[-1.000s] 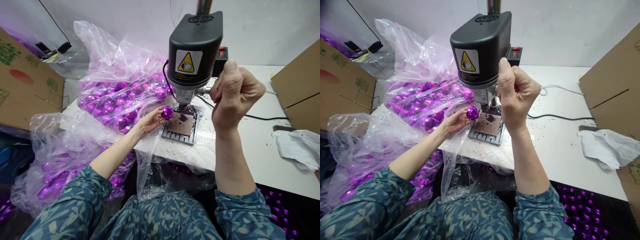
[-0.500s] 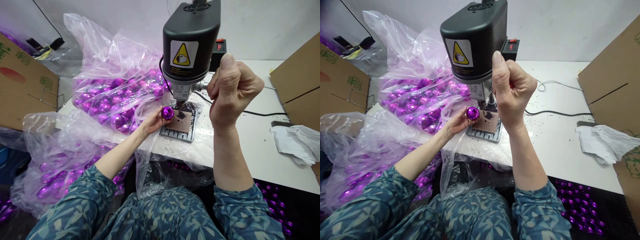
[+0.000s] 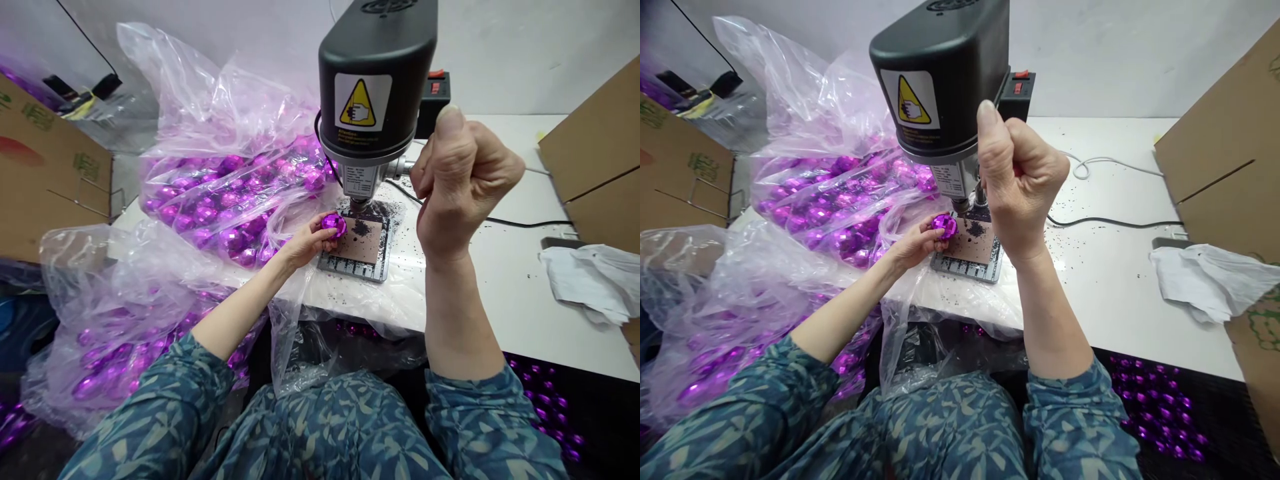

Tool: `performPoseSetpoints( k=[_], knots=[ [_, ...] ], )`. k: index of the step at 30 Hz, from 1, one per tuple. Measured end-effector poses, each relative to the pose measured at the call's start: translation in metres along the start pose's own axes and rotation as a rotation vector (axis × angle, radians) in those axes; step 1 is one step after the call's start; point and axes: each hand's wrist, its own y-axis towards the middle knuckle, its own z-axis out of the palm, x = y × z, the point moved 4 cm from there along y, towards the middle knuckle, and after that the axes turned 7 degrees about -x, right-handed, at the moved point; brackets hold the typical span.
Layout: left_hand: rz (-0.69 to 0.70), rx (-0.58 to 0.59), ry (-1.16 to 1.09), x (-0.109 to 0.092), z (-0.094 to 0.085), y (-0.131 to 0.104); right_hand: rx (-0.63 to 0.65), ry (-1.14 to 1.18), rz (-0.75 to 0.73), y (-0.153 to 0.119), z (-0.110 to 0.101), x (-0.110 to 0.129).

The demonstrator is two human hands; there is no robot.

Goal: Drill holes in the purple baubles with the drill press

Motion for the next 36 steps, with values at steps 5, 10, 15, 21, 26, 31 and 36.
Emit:
performPoseSetpoints(
  k=[5,10,15,21,26,31,36],
  knots=[
    [0.088,0.002,0.188,0.003,0.0,0.005,0.015,0.052,-0.003,-0.001,-0.002,0.001],
    [0.164,-0.042,0.312,0.008,0.004,0.011,0.015,0.029,0.017,-0.001,-0.001,0.001],
    [0.159,-0.045,0.372,0.009,0.014,0.012,0.007,-0.095,-0.005,-0.002,-0.001,0.003],
    [0.265,-0.074,0.503,0.01,0.022,0.014,0.02,-0.107,0.002,-0.003,-0.002,0.003],
    [0.4,-0.117,0.684,0.012,0.028,0.01,0.055,-0.27,0.011,-0.003,-0.004,-0.003],
    [0.384,-0.106,0.722,0.015,0.033,0.005,0.052,-0.23,-0.021,-0.005,-0.006,-0.006],
    [0.396,-0.097,0.709,0.012,0.035,0.004,0.006,-0.097,-0.081,-0.014,-0.009,-0.005]
  ],
)
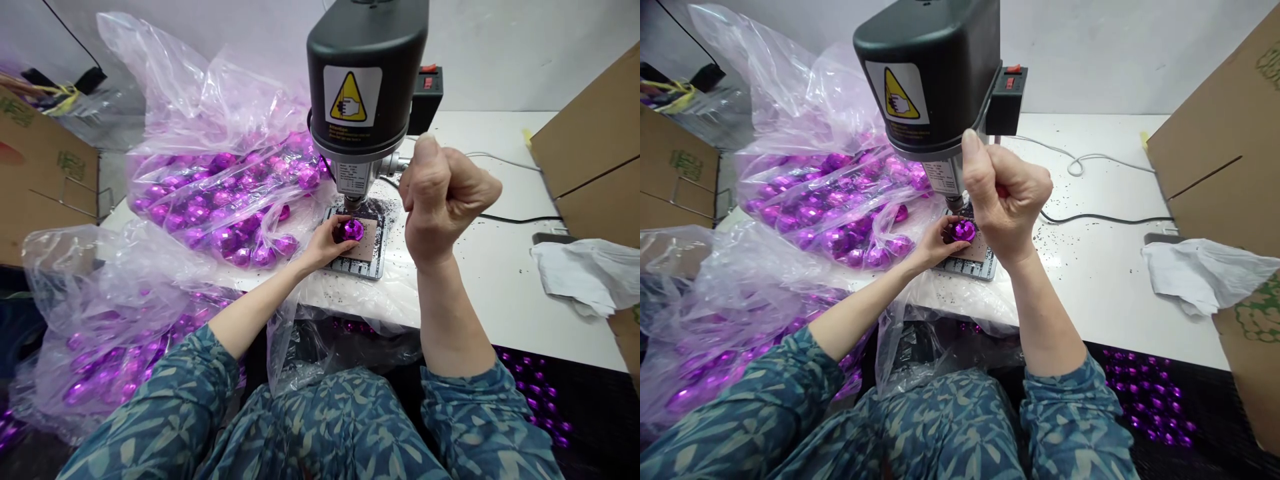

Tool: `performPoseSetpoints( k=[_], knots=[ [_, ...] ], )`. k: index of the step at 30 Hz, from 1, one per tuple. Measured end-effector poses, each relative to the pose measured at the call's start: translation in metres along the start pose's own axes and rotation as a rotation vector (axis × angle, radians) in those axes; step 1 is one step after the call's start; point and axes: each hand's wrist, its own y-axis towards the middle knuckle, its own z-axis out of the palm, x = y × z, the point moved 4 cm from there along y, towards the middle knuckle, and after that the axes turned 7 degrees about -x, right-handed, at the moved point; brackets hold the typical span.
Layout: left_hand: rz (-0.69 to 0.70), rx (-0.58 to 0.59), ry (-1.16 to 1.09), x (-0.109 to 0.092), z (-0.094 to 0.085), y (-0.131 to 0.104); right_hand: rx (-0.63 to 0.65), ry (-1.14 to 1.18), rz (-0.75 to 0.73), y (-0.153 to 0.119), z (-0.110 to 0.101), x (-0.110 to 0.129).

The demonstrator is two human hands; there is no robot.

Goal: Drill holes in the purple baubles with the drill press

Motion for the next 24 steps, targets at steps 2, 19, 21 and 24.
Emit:
performPoseSetpoints(
  k=[2,19,21,24],
  knots=[
    [0.0,-0.01,-0.004,-0.001,0.0,0.0,-0.022,0.034,-0.027,-0.004,0.0,0.001],
    [0.004,-0.03,-0.074,0.0,-0.001,0.001,-0.012,0.145,-0.282,-0.024,-0.005,-0.006],
    [-0.006,-0.036,-0.084,0.0,-0.001,0.001,-0.014,0.149,-0.301,-0.026,-0.006,-0.008],
    [-0.009,-0.024,-0.085,0.001,0.0,0.001,-0.014,0.138,-0.331,-0.029,-0.008,-0.013]
  ],
)
